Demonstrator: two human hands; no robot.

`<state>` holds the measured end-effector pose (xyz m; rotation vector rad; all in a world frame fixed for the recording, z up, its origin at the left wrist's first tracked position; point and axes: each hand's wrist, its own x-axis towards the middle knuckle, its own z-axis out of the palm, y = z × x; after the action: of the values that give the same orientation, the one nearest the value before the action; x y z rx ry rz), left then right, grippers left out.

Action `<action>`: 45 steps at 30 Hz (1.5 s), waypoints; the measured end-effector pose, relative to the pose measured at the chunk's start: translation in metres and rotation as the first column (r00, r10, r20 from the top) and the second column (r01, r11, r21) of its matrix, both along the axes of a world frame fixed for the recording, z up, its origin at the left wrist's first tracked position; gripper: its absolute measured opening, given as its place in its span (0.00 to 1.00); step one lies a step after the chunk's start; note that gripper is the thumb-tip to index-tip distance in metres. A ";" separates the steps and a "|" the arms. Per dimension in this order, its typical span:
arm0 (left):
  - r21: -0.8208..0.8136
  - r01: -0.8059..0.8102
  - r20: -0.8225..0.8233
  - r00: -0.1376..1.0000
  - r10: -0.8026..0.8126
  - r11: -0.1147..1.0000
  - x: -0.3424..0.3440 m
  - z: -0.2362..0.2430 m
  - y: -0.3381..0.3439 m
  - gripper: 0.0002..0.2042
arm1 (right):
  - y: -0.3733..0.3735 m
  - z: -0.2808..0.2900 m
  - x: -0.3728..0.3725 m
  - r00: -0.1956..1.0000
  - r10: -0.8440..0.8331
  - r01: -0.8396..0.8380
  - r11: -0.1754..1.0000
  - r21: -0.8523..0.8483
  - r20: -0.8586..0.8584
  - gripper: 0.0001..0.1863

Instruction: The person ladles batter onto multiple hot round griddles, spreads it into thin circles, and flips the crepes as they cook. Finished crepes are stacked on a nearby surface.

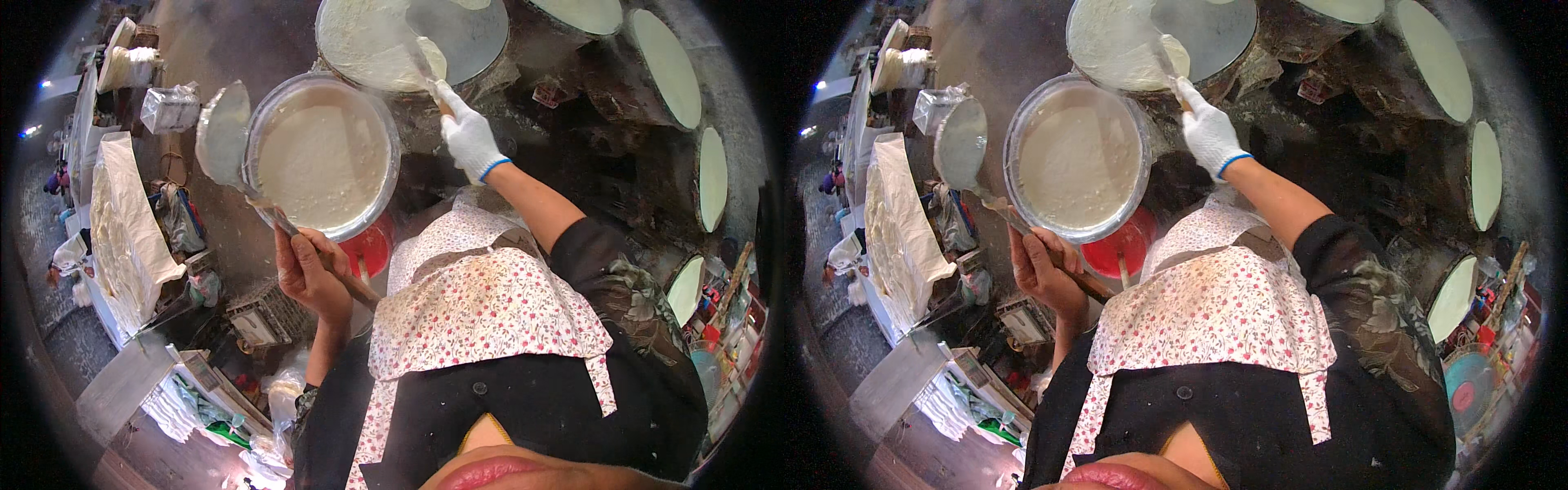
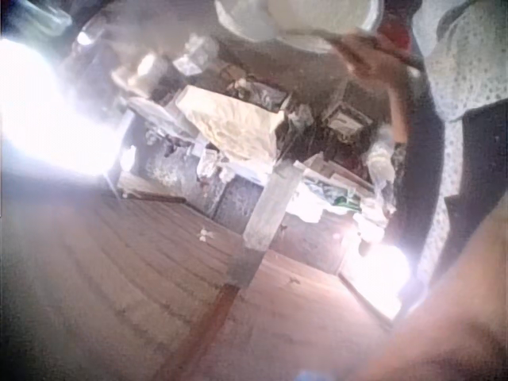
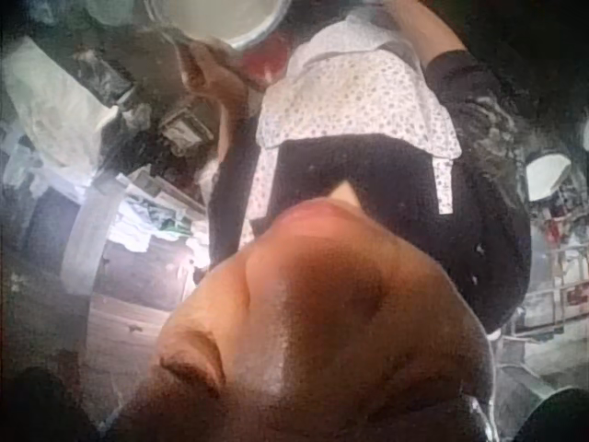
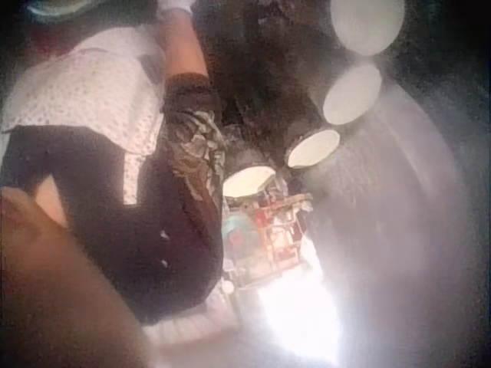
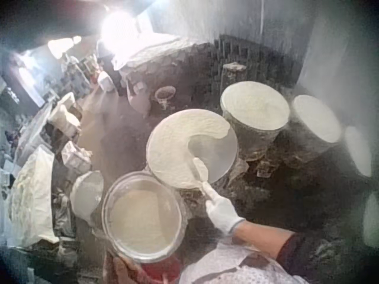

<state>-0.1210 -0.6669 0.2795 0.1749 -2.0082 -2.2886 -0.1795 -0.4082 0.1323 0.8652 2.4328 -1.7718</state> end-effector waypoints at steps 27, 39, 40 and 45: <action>-0.047 0.094 0.235 0.969 -0.080 0.994 0.017 -0.011 0.044 0.24 | 0.055 -0.010 0.040 0.961 0.108 -0.133 0.988 -0.081 -0.253 0.28; -0.129 0.084 0.207 0.977 -0.056 0.988 0.029 0.005 0.115 0.23 | 0.127 -0.023 0.018 0.943 0.226 -0.272 0.947 -0.170 -0.244 0.26; -0.133 0.073 0.206 0.977 -0.044 0.988 0.029 0.007 0.118 0.23 | 0.134 -0.020 0.015 0.950 0.287 -0.302 0.945 -0.125 -0.125 0.26; -0.137 0.045 0.206 0.978 -0.016 0.990 0.030 0.010 0.129 0.23 | 0.136 0.022 -0.002 0.999 0.052 -0.050 0.942 -0.332 -0.003 0.25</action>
<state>-0.0913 -0.5381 0.2899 0.3857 -2.2774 -2.2159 -0.1810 -0.2719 0.1548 0.7612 2.0408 -2.0703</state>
